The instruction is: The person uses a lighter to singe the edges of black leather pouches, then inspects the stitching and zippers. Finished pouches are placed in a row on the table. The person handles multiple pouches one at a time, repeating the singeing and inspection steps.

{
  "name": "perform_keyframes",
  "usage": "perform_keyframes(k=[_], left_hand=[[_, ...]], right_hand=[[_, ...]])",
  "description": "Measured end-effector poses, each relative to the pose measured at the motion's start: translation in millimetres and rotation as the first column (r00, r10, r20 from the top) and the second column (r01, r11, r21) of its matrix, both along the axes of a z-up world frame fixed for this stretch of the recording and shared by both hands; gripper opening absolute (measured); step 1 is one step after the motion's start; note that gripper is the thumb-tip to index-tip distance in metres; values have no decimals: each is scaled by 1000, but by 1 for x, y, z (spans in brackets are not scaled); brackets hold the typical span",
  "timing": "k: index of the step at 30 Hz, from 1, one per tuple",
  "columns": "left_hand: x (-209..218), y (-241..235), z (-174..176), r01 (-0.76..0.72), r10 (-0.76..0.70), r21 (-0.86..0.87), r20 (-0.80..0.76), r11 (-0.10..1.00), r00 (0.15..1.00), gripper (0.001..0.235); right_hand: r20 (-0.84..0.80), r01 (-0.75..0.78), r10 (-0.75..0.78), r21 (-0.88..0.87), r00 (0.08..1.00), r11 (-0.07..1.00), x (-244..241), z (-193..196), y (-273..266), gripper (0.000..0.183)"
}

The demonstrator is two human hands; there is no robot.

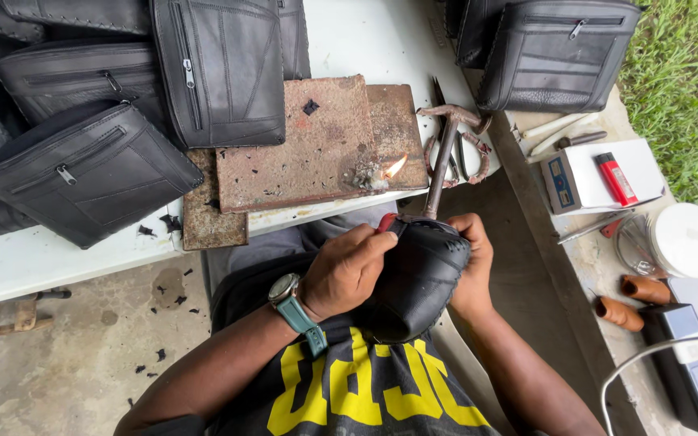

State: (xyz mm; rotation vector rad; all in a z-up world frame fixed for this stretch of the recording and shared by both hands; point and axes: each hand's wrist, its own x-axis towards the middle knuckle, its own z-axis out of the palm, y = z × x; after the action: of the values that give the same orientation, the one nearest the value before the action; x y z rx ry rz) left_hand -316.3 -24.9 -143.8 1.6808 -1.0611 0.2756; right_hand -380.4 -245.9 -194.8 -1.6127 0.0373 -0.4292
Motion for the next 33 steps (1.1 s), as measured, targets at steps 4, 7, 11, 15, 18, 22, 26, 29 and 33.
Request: perform_keyframes(k=[4, 7, 11, 15, 18, 22, 26, 29, 33], left_hand=[[7, 2, 6, 8, -9, -16, -72, 1000, 997, 31], [7, 5, 7, 95, -95, 32, -2, 995, 996, 31], [6, 3, 10, 126, -125, 71, -19, 989, 992, 30], [3, -3, 12, 145, -140, 95, -60, 985, 988, 27], [2, -5, 11, 171, -160, 118, -97, 978, 982, 25], [-1, -8, 11, 212, -198, 134, -109, 968, 974, 24], [-3, -10, 13, 229, -209, 127, -154, 965, 966, 24], [-4, -9, 15, 222, -204, 122, -145, 967, 968, 25], [-7, -9, 16, 214, -194, 136, -149, 967, 970, 24]], right_hand=[[-199, -292, 353, 279, 914, 915, 19, 27, -21, 33], [-149, -423, 578, 543, 802, 726, 24, 56, -38, 57], [-166, -588, 619, 204, 767, 783, 29, 101, -38, 58], [-333, -585, 489, -330, 806, 741, 31, 134, -26, 43], [-394, -590, 443, -459, 805, 664, 35, 148, -20, 34], [-452, -611, 414, -529, 790, 589, 36, 160, -13, 35], [-547, -635, 355, -497, 758, 591, 38, 164, -9, 33], [-496, -597, 360, -491, 790, 634, 35, 161, -8, 27], [-506, -635, 415, -415, 756, 651, 37, 151, -13, 26]])
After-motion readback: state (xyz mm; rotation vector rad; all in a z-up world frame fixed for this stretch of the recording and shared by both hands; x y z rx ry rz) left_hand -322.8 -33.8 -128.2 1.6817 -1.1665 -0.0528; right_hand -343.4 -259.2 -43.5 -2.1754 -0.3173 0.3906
